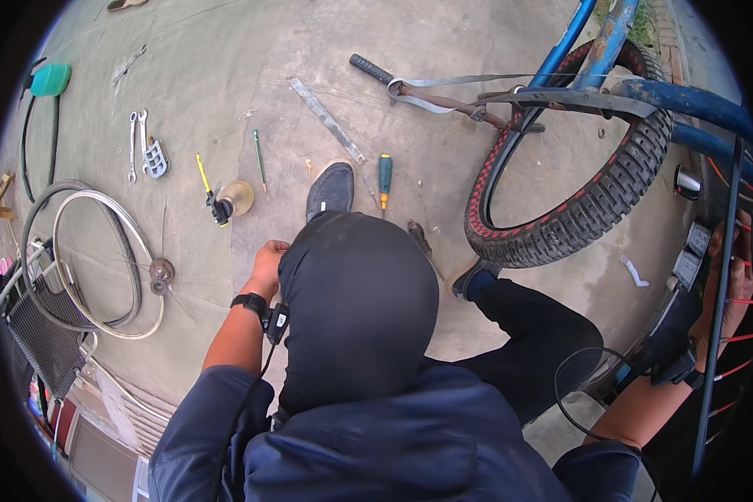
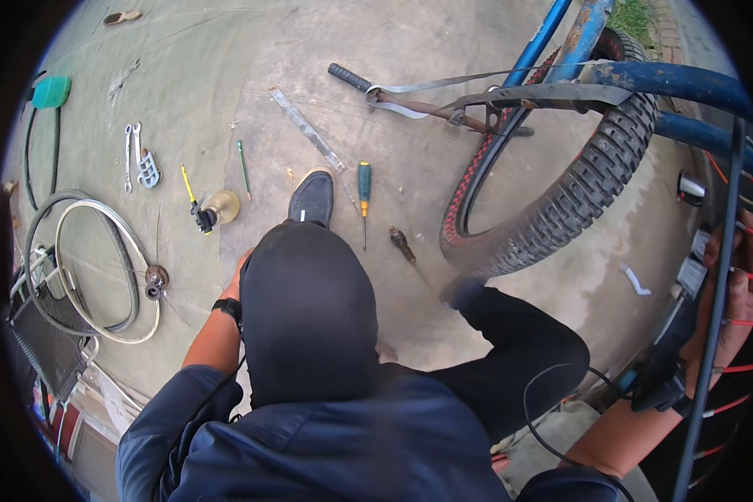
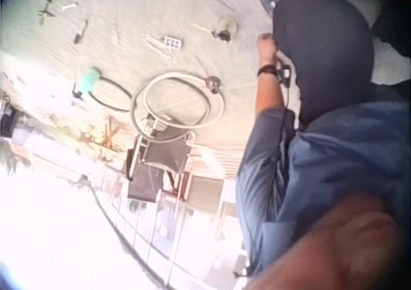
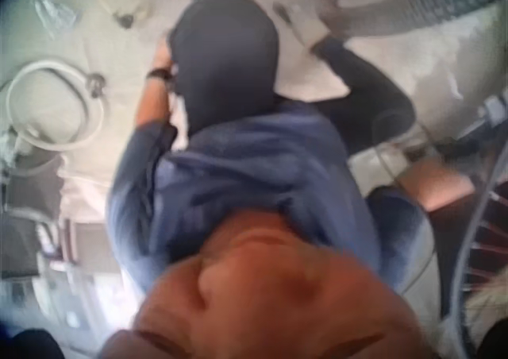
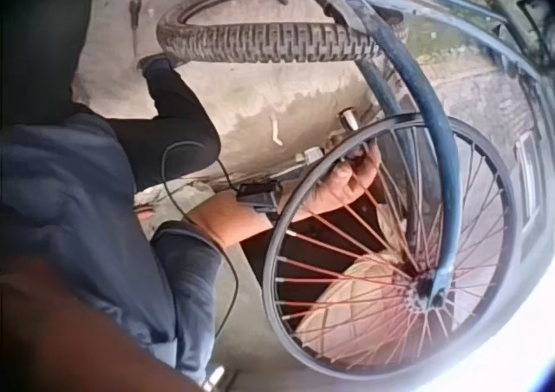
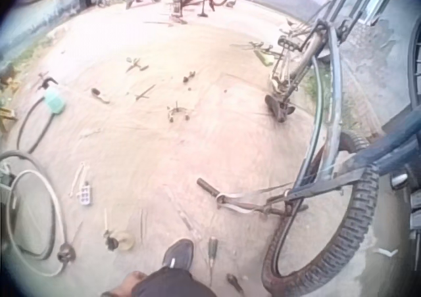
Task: The person uses a metal ruler to check the alignment of a bicycle wheel with red spokes. They then pick up a small metal ring and attach it to the wheel rim, securing it in place.
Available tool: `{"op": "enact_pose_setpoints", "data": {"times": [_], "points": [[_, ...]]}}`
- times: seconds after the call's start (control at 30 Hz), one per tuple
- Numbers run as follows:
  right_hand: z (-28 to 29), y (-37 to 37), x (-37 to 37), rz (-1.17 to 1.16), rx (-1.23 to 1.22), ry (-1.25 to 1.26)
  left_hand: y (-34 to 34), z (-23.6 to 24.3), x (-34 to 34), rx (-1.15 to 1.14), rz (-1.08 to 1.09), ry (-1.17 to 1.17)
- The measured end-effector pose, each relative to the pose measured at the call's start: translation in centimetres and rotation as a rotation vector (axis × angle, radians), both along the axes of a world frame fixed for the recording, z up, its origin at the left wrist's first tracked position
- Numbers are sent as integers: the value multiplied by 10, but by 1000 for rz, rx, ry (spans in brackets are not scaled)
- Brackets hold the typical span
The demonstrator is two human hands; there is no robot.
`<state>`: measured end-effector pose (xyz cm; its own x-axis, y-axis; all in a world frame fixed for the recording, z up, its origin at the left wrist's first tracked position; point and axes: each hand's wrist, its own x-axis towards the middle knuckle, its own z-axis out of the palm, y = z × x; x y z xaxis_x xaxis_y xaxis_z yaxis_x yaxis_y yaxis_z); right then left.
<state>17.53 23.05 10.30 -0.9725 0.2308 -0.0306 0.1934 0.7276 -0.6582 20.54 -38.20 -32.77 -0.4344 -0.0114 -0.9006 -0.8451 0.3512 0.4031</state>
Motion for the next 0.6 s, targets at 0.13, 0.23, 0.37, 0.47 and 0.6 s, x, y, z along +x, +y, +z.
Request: {"op": "enact_pose_setpoints", "data": {"times": [0.13,0.23,0.37,0.47,0.6], "points": [[-5,-31,-3,-113,93,24,-33,-60,21,-124,-3,-104],[2,-10,-8,42,172,-40,-24,-45,16,-111,61,-108],[7,-10,-9,53,125,-50,-9,-31,9,-86,92,-99],[-11,-25,-34,154,-297,101,-5,-25,20,-70,112,-114],[1,-13,-23,55,-88,-21,-4,-16,40,-48,132,-138]]}}
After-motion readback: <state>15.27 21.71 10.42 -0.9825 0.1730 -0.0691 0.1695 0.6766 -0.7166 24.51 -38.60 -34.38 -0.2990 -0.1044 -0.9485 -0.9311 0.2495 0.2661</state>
